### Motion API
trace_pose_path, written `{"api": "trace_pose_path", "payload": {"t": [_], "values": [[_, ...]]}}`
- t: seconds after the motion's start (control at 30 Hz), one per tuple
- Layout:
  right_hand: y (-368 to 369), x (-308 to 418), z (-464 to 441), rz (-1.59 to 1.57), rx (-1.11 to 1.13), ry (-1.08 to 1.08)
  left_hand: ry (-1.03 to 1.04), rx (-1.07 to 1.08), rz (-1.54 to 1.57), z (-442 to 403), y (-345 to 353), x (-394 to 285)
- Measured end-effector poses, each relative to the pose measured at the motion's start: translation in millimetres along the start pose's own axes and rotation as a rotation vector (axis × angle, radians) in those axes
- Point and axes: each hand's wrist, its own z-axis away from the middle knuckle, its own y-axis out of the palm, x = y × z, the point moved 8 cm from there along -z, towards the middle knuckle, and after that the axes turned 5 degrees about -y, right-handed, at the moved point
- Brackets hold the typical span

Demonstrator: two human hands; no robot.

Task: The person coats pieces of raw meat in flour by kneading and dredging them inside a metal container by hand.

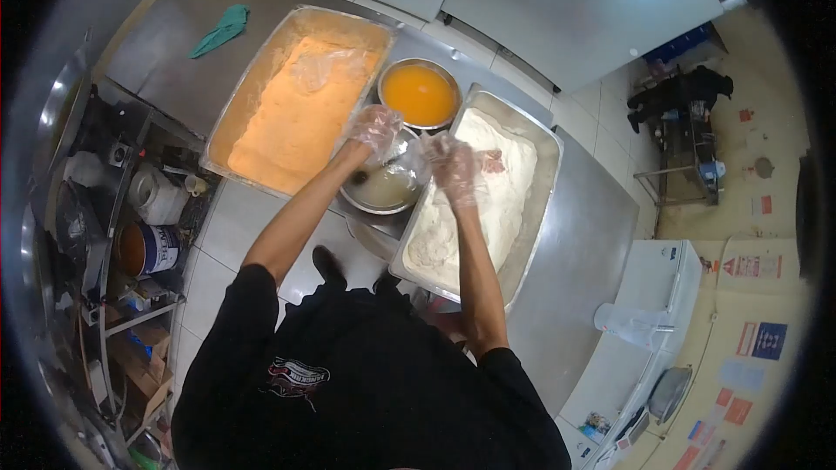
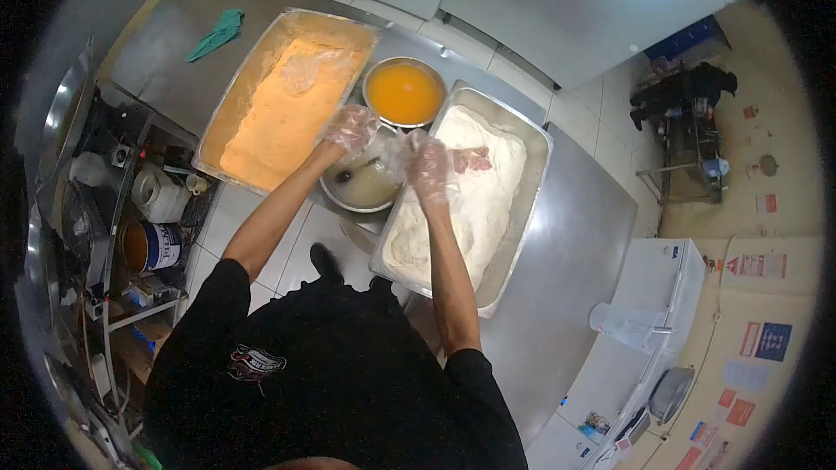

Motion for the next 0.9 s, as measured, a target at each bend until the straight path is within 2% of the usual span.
{"api": "trace_pose_path", "payload": {"t": [0.03, 0.07, 0.13, 0.2, 0.23, 0.27, 0.33, 0.37, 0.47, 0.53, 0.6, 0.67, 0.7, 0.73, 0.8, 0.87, 0.9], "values": [[31.2, -12.1, -1.4, -0.021, 0.016, -0.05, -0.055, 0.09, -0.151, -2.2, -4.5, -2.2], [49.2, -4.8, 0.2, 0.234, 0.151, -0.058, -0.112, 0.184, -0.299, -2.7, -4.5, 1.1], [86.4, -14.5, 5.2, 0.268, 0.227, -0.048, -0.155, 0.239, -0.303, -12.5, 23.0, 43.2], [116.5, -30.8, 7.5, 0.299, 0.299, -0.037, -0.014, 0.314, -0.276, -14.4, 56.5, 71.5], [125.0, -37.2, 10.7, 0.349, 0.314, -0.033, 0.043, 0.276, -0.26, -14.0, 63.7, 79.5], [133.3, -45.3, 15.6, 0.397, 0.329, -0.025, 0.035, 0.278, -0.259, -11.8, 59.0, 77.4], [141.6, -55.2, 20.6, 0.382, 0.325, 0.002, -0.122, 0.369, -0.311, -5.9, 48.4, 74.3], [141.2, -56.0, 22.1, 0.401, 0.32, 0.023, -0.088, 0.34, -0.414, -5.5, 49.8, 73.2], [140.7, -60.0, 29.7, 0.376, 0.277, 0.064, -0.053, 0.306, -0.458, 5.6, 56.0, 80.5], [149.2, -78.4, 40.5, 0.331, 0.238, 0.082, -0.032, 0.335, -0.531, 8.2, 85.2, 108.8], [148.8, -71.3, 47.6, 0.378, 0.025, -0.191, -0.011, 0.363, -0.605, 10.1, 91.6, 117.0], [144.1, -71.7, 44.4, 0.283, -0.003, -0.183, 0.153, 0.268, -0.607, 17.1, 86.8, 100.2], [139.1, -68.2, 43.0, 0.187, -0.024, -0.174, 0.153, 0.266, -0.609, 21.9, 84.8, 99.9], [135.1, -64.3, 39.4, 0.185, -0.028, -0.178, 0.105, 0.237, -0.531, 23.6, 77.8, 102.2], [133.9, -61.9, 28.8, 0.233, 0.256, 0.063, 0.061, 0.205, -0.452, 20.6, 60.0, 84.7], [132.7, -59.7, 23.1, 0.205, 0.222, 0.024, -0.017, 0.281, -0.48, 16.3, 47.4, 62.7], [127.5, -58.0, 29.8, 0.176, 0.191, -0.005, 0.045, 0.203, -0.355, 15.0, 44.9, 57.7]]}}
